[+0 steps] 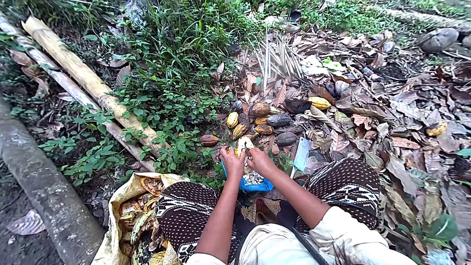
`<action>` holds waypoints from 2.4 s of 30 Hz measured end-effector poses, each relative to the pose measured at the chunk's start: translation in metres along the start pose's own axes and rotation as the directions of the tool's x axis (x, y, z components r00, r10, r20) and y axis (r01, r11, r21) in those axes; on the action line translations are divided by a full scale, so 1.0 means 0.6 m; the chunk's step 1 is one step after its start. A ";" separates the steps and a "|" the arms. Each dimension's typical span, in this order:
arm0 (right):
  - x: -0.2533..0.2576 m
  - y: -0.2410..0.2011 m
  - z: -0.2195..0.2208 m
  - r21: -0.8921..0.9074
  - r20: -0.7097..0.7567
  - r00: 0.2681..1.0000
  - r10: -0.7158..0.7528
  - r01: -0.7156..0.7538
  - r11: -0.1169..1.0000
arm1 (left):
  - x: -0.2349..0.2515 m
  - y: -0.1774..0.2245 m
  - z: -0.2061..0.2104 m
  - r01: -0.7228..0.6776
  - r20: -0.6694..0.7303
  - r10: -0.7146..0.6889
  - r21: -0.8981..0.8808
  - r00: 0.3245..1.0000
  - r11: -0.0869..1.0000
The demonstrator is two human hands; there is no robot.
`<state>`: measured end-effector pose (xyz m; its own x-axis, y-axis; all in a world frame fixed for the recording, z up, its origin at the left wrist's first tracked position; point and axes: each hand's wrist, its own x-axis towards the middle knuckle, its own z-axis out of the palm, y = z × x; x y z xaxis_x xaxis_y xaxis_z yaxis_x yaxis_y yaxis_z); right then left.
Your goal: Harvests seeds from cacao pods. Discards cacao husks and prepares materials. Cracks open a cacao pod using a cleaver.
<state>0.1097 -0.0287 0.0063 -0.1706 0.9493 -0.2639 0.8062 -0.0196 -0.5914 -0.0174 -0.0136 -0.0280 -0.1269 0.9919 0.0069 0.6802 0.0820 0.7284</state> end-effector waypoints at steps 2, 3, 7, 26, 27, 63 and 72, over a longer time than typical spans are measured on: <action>-0.003 -0.002 0.002 -0.008 -0.010 0.999 0.034 -0.034 0.999 | -0.004 0.002 0.004 0.008 -0.008 -0.008 0.004 1.000 1.000; -0.004 -0.002 0.005 0.006 -0.024 0.999 0.043 -0.042 0.999 | -0.005 0.002 0.006 0.009 -0.013 -0.009 0.004 1.000 1.000; -0.009 0.011 0.021 0.098 -0.151 0.988 0.002 0.013 0.995 | -0.006 0.004 0.010 0.028 -0.033 -0.028 -0.004 0.999 1.000; 0.029 0.039 0.011 0.047 0.152 0.977 -0.147 0.141 0.989 | 0.010 -0.012 0.014 -0.036 -0.053 0.039 0.044 0.998 0.998; 0.029 0.038 0.008 0.055 0.152 0.975 -0.159 0.153 0.987 | 0.013 -0.012 0.015 -0.006 -0.049 0.008 0.026 0.999 1.000; 0.014 0.040 0.041 0.116 -0.111 0.978 -0.179 0.191 0.975 | 0.023 -0.001 0.011 0.136 -0.263 -0.178 -0.170 0.948 0.976; 0.019 0.075 0.043 0.070 -0.280 0.928 -0.245 0.275 0.959 | 0.043 -0.031 0.021 0.087 -0.345 -0.165 -0.230 0.924 0.969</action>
<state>0.1294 -0.0269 -0.0426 -0.1973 0.9737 0.1136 0.6867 0.2200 -0.6929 -0.0243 0.0115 -0.0500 -0.4782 0.8697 0.1225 0.4821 0.1433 0.8643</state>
